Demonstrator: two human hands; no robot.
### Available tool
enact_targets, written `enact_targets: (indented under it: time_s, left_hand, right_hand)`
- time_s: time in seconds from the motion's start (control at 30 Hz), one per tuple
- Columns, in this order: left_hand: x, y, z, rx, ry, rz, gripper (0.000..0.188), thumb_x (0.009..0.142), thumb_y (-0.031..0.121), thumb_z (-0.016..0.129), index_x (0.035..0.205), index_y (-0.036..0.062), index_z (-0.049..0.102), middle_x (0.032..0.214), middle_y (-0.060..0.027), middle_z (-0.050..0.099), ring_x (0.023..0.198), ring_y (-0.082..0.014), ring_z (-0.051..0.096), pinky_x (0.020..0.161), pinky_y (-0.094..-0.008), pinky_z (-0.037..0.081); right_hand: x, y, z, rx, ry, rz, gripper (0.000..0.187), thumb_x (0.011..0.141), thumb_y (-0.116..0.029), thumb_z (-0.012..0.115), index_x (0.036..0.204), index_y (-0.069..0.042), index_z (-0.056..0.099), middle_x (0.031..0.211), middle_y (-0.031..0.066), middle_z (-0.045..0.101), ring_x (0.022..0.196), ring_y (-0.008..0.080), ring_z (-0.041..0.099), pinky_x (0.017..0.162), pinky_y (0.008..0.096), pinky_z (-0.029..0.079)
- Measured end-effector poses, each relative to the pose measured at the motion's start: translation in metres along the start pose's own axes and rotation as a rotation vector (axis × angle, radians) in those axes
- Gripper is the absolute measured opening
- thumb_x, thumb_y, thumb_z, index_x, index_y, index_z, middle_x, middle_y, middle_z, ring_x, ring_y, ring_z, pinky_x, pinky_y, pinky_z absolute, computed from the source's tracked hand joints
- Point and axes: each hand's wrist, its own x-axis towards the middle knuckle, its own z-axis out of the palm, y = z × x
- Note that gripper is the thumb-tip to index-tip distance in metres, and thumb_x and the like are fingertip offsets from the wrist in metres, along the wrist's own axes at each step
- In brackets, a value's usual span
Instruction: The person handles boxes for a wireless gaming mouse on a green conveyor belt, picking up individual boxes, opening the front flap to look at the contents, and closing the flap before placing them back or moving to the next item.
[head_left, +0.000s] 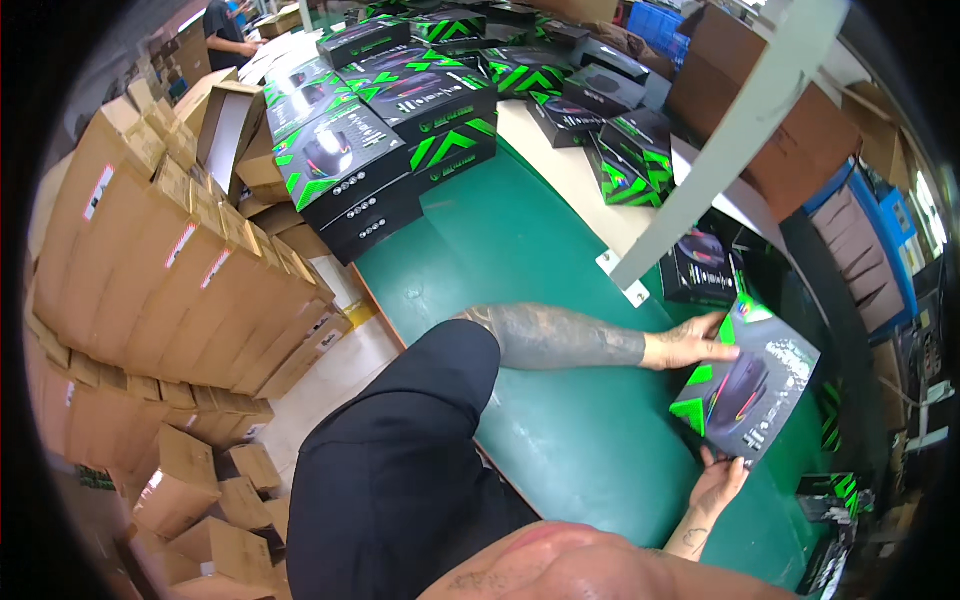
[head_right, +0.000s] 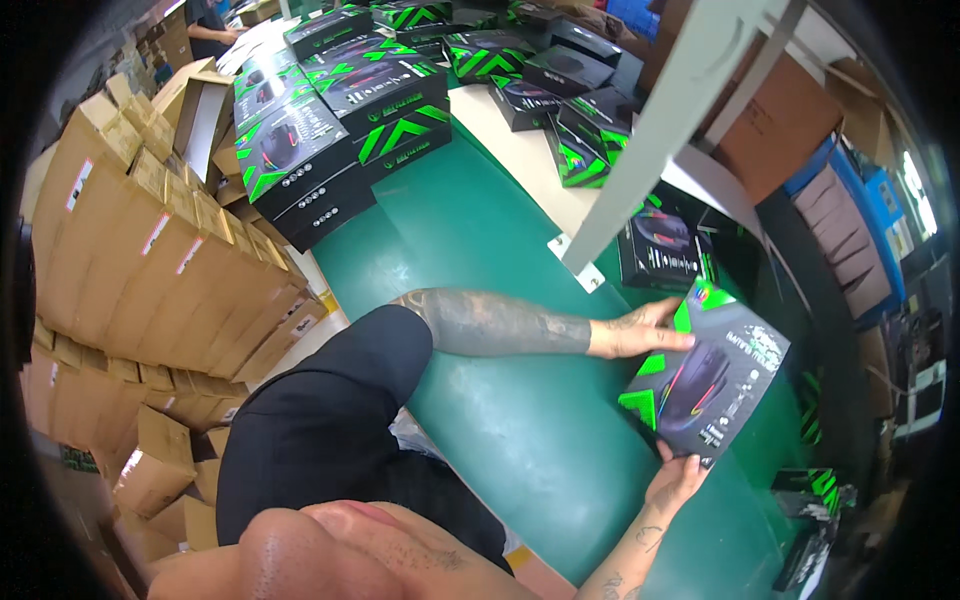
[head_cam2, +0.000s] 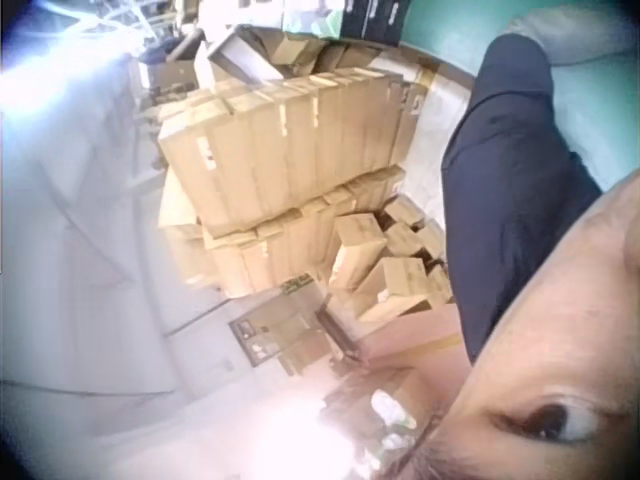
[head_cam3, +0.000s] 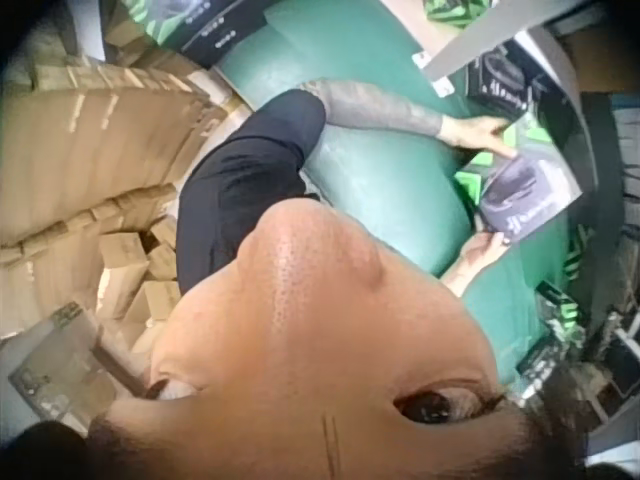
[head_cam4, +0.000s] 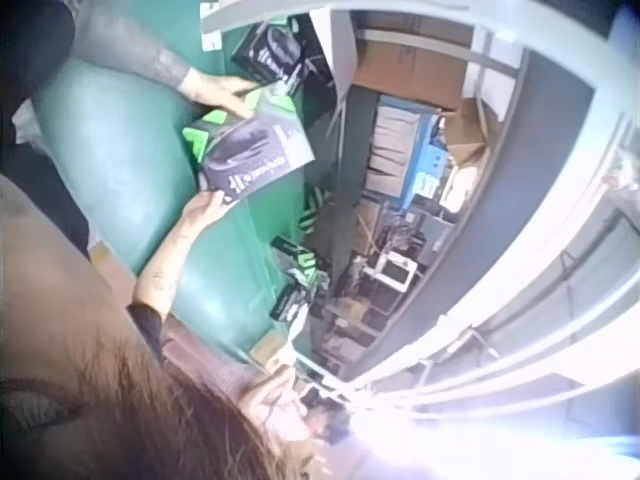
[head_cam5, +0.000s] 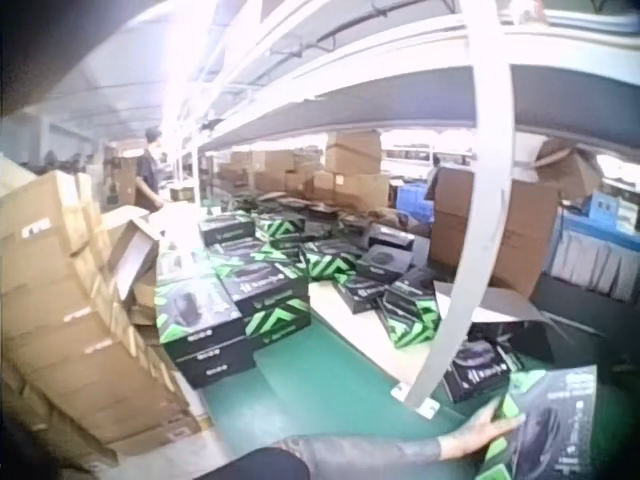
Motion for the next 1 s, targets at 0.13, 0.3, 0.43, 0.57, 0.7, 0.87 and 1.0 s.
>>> enact_targets:
  time_s: [0.13,0.3,0.43,0.57,0.7,0.87,1.0]
  left_hand:
    - [0.019,0.013,0.004,0.335,0.015,0.283,0.08,0.078,0.025,0.067,0.139,0.0027,0.021,0.138,-0.0145,0.033,0.124,-0.0231,0.036,0.103,-0.0358,0.029]
    - [0.04,0.062,0.031,1.252,0.194,0.788,0.061,0.07,0.021,0.069,0.124,0.0069,0.045,0.128,-0.0187,0.038,0.109,-0.0335,0.046,0.092,-0.0415,0.041]
    - [0.038,0.045,0.025,1.292,0.127,0.884,0.028,0.07,0.023,0.069,0.092,0.0073,0.063,0.095,-0.0071,0.059,0.097,-0.0258,0.053,0.082,-0.0372,0.046]
    - [0.041,0.049,0.027,1.171,-0.015,0.978,0.031,0.071,0.023,0.071,0.095,0.006,0.063,0.095,-0.0079,0.06,0.094,-0.0252,0.056,0.083,-0.0364,0.045]
    - [0.034,0.052,0.024,1.14,-0.118,0.974,0.036,0.072,0.027,0.071,0.098,0.0036,0.062,0.101,-0.0095,0.061,0.098,-0.0271,0.056,0.085,-0.0387,0.044]
    - [0.04,0.043,0.022,0.906,-0.144,0.882,0.028,0.075,0.031,0.069,0.089,0.0062,0.065,0.101,-0.0084,0.063,0.097,-0.0271,0.058,0.087,-0.0385,0.044]
    - [0.055,0.051,-0.019,0.315,-0.151,0.615,0.045,0.098,0.026,0.033,0.073,0.0053,0.063,0.068,-0.0086,0.063,0.075,-0.0227,0.059,0.084,-0.0376,0.045]
  right_hand:
    - [-0.002,-0.005,0.007,-0.089,-0.029,0.121,0.063,0.077,-0.013,0.063,0.13,-0.003,0.032,0.119,0.0108,0.048,0.107,0.0227,0.051,0.077,0.0372,0.052]
    - [-0.001,0.005,0.029,-0.196,-0.108,0.208,0.079,0.065,0.003,0.072,0.132,-0.005,0.032,0.119,0.0061,0.047,0.108,0.0178,0.048,0.094,0.0309,0.038]
    - [-0.001,-0.002,0.037,-0.166,-0.154,0.224,0.083,0.065,0.005,0.071,0.135,-0.006,0.027,0.12,0.0051,0.047,0.108,0.0171,0.048,0.094,0.0305,0.039]
    - [-0.003,-0.002,0.028,-0.159,-0.196,0.2,0.09,0.068,-0.024,0.078,0.137,-0.004,0.024,0.128,0.0074,0.042,0.115,0.0187,0.044,0.096,0.0325,0.037]
    - [-0.01,-0.004,0.029,-0.15,-0.222,0.254,0.107,0.07,-0.083,0.034,0.141,-0.004,0.018,0.14,0.0075,0.033,0.128,0.0227,0.032,0.105,0.0398,0.027]
    - [-0.011,0.004,0.021,-0.078,-0.203,0.19,0.101,0.075,-0.078,0.031,0.141,-0.003,0.016,0.144,0.0104,0.026,0.132,0.0246,0.025,0.108,0.0419,0.019]
    - [0.007,0.001,0.037,-0.045,-0.223,0.11,0.08,0.087,-0.03,0.055,0.143,-0.001,0.005,0.146,0.0135,0.019,0.133,0.0231,0.023,0.106,0.0334,0.022]
